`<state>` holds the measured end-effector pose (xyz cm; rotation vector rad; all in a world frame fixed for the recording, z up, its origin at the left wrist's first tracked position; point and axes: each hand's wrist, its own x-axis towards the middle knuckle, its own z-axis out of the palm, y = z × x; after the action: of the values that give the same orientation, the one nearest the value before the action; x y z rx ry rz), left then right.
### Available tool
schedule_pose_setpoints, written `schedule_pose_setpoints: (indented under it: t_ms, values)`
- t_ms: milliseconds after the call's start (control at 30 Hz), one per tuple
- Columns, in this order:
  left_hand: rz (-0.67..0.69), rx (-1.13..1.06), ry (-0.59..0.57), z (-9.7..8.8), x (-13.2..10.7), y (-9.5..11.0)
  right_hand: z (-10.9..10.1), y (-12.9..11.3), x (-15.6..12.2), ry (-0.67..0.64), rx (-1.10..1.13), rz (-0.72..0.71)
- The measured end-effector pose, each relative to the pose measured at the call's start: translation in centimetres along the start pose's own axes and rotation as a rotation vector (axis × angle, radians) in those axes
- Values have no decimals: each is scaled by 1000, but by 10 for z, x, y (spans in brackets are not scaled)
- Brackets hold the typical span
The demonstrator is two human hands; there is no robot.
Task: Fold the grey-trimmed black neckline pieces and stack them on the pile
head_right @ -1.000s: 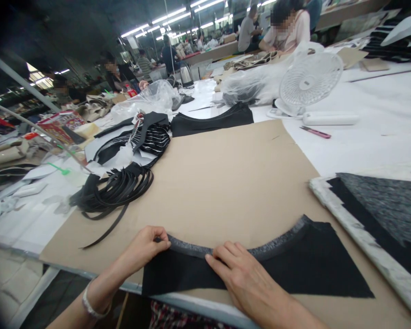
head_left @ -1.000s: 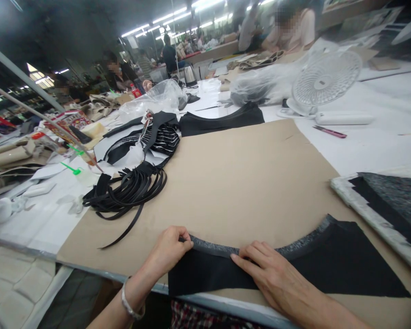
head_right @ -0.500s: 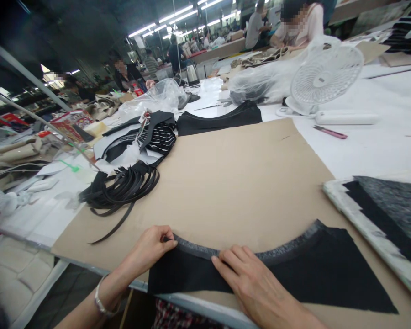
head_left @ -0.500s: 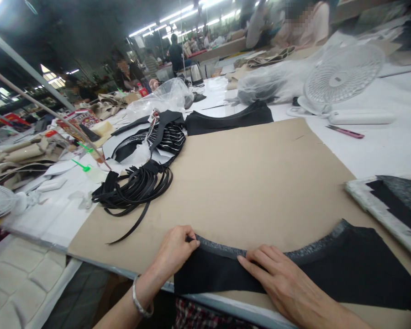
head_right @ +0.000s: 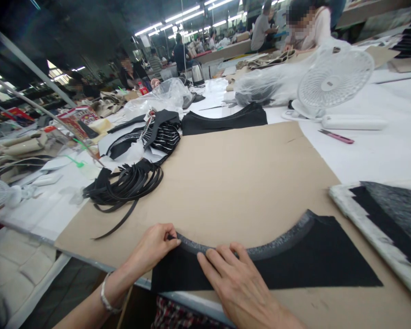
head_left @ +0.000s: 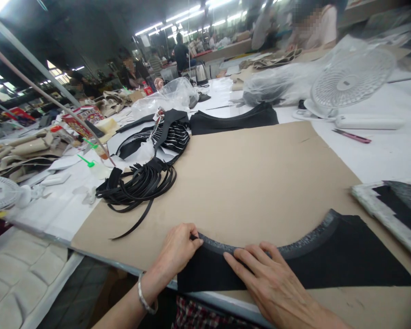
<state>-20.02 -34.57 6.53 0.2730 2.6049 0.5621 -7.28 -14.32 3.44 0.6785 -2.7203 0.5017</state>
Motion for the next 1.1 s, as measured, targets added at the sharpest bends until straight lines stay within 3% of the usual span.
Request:
schedule_pose_setpoints:
  t_ms: [100, 400, 600, 1100]
  values:
    - [-6, -5, 8, 0, 0, -2, 6, 1, 3, -74, -15, -21]
    - [-8, -49, 42, 2, -1, -8, 20, -8, 18, -136, 14, 3]
    - [15, -101, 27, 1, -1, -14, 34, -9, 17, -142, 10, 24]
    - [17, -104, 66, 6, -1, -19, 36, -7, 16, -128, -12, 12]
